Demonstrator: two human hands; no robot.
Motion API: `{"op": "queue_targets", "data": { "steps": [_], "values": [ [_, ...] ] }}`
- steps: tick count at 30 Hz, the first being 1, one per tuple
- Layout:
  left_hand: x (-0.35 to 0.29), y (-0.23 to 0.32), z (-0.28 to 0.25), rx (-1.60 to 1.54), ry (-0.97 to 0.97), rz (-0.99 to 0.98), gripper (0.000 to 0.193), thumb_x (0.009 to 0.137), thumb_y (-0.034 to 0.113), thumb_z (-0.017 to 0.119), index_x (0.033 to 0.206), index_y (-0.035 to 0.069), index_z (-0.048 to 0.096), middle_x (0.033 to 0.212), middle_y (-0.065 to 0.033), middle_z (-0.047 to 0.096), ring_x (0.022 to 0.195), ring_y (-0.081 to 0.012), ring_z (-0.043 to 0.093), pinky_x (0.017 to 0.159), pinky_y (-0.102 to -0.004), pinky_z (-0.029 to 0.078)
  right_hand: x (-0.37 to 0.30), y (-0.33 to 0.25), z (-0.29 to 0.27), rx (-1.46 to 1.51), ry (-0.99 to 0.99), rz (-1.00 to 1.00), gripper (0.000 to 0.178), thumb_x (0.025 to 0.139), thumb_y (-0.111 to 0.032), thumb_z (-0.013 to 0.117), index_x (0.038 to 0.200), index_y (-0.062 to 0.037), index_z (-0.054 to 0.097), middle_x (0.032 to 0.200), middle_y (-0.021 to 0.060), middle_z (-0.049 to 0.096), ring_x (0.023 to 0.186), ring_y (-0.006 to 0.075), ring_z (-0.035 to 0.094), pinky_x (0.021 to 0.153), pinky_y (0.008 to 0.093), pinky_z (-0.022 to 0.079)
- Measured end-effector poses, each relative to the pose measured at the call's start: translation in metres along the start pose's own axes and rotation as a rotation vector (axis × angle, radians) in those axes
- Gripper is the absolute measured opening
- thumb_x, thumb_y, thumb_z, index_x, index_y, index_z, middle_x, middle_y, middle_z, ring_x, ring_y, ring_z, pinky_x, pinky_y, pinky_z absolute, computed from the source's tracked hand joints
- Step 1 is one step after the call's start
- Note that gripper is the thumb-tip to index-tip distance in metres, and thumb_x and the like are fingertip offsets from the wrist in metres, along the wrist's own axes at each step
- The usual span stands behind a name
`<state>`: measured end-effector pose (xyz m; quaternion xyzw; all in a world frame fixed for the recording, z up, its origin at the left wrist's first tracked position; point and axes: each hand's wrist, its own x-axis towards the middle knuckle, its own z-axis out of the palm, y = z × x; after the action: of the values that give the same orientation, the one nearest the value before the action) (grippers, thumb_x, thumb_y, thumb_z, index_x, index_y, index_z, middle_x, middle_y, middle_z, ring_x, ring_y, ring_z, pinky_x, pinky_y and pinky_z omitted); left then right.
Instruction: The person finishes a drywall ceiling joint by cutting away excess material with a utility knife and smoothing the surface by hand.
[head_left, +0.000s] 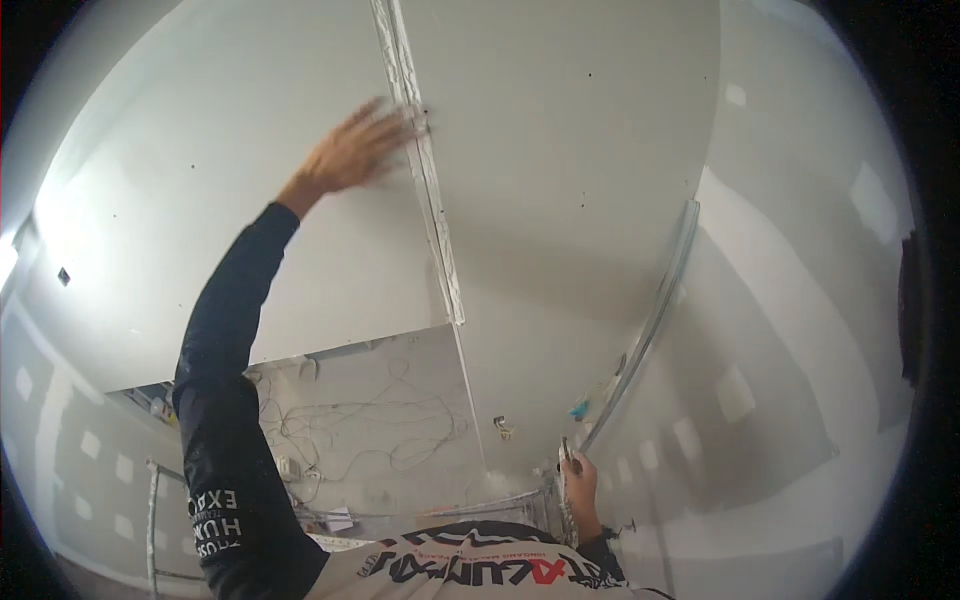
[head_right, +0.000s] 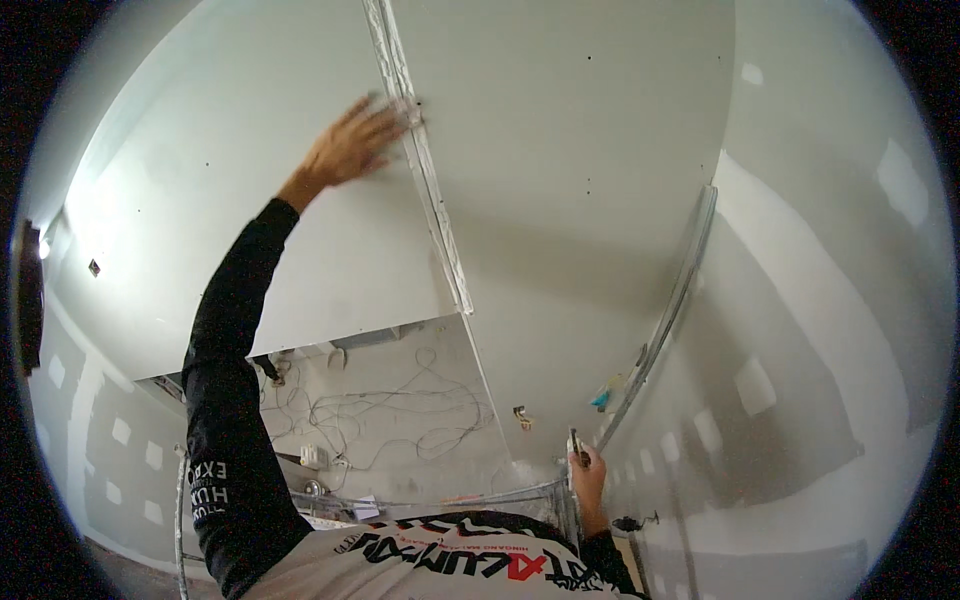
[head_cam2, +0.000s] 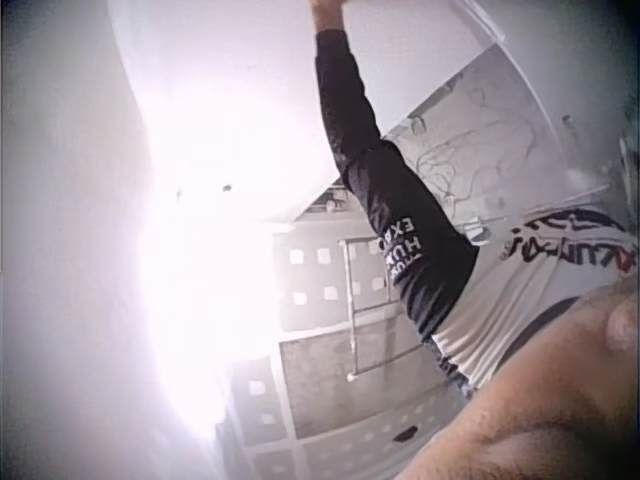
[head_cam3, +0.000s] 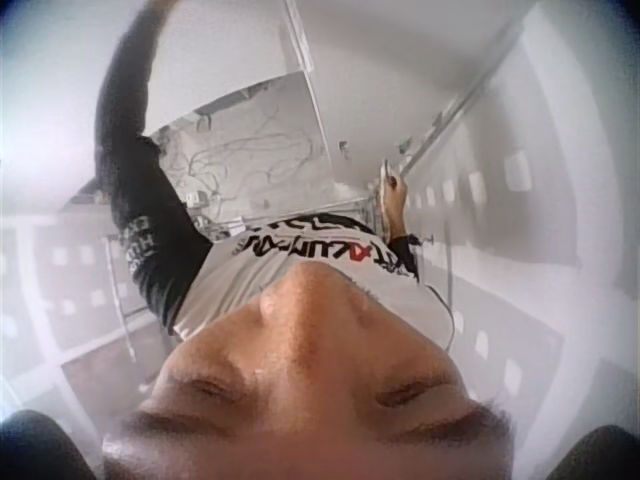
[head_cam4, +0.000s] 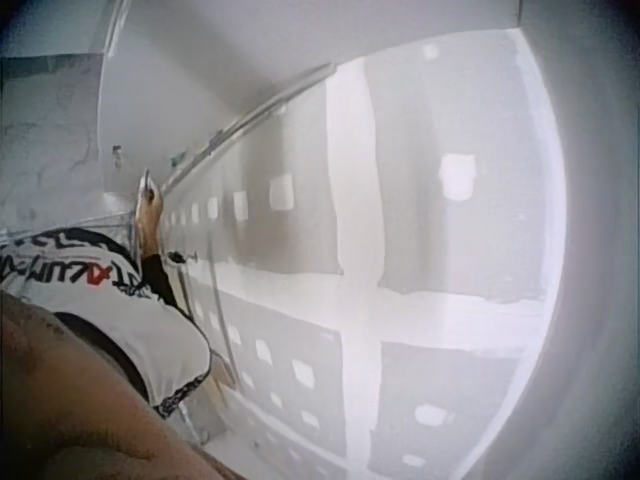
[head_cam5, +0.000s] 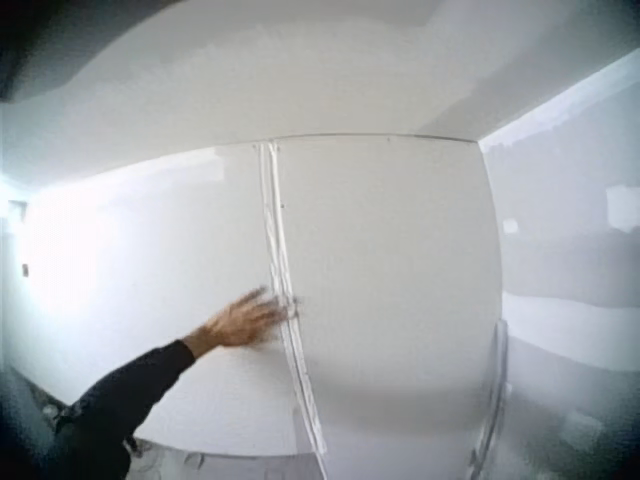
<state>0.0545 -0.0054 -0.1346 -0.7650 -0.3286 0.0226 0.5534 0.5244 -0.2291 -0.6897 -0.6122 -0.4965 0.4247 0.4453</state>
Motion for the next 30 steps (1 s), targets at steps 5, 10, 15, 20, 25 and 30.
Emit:
{"op": "queue_targets", "data": {
  "steps": [5,10,15,20,25,30],
  "values": [
    [0.028,0.012,0.007,-0.004,0.053,-0.255,0.073,0.102,0.047,0.053,0.162,0.012,0.031,0.169,-0.0055,0.030,0.156,-0.0236,0.024,0.132,-0.0449,0.012,0.008,0.023,0.004,0.080,0.007,-0.088,0.038,0.092,-0.022,0.077,0.116,0.0058,0.067,0.089,0.0077,0.069,0.080,0.0175,0.063,0.075,0.0337,0.051],
    [-0.012,0.105,0.051,-0.007,-0.152,-0.270,0.075,0.102,0.046,0.050,0.162,0.006,0.031,0.171,-0.0098,0.025,0.160,-0.0237,0.015,0.131,-0.0467,0.010,-0.006,0.009,0.003,0.156,-0.050,0.001,0.038,0.091,-0.021,0.078,0.117,0.0056,0.067,0.090,0.0085,0.069,0.080,0.0170,0.063,0.075,0.0332,0.051],
    [-0.039,0.202,0.097,-0.140,-0.130,-0.221,0.073,0.103,0.047,0.048,0.161,0.005,0.032,0.170,-0.0096,0.026,0.159,-0.0245,0.018,0.131,-0.0462,0.013,-0.007,0.073,-0.007,0.107,0.031,-0.011,0.036,0.090,-0.015,0.076,0.118,0.0058,0.069,0.089,0.0075,0.072,0.080,0.0156,0.065,0.076,0.0317,0.052],
    [-0.071,0.254,0.110,-0.179,-0.222,-0.216,0.074,0.103,0.046,0.048,0.161,0.005,0.031,0.169,-0.0093,0.028,0.158,-0.0247,0.020,0.130,-0.0456,0.016,-0.023,0.033,-0.029,-0.012,0.025,0.096,0.039,0.089,-0.018,0.077,0.119,0.0062,0.069,0.092,0.0125,0.074,0.081,0.0199,0.068,0.077,0.0347,0.053],
    [-0.099,0.292,0.121,-0.110,-0.233,-0.009,0.073,0.103,0.042,0.049,0.163,0.007,0.028,0.170,-0.0064,0.027,0.157,-0.0221,0.021,0.130,-0.0444,0.018,-0.027,0.020,-0.038,-0.039,0.062,0.096,0.040,0.089,-0.017,0.077,0.120,0.0060,0.069,0.094,0.0128,0.073,0.083,0.0206,0.068,0.080,0.0350,0.053],
    [-0.124,0.259,0.144,-0.044,-0.207,0.163,0.069,0.105,0.043,0.049,0.164,0.016,0.027,0.170,-0.0048,0.026,0.156,-0.0219,0.026,0.130,-0.0419,0.017,-0.017,0.043,-0.027,0.021,0.052,0.071,0.035,0.090,-0.016,0.076,0.119,0.0036,0.069,0.096,0.0077,0.071,0.084,0.0166,0.065,0.079,0.0327,0.052]
  ]
}}
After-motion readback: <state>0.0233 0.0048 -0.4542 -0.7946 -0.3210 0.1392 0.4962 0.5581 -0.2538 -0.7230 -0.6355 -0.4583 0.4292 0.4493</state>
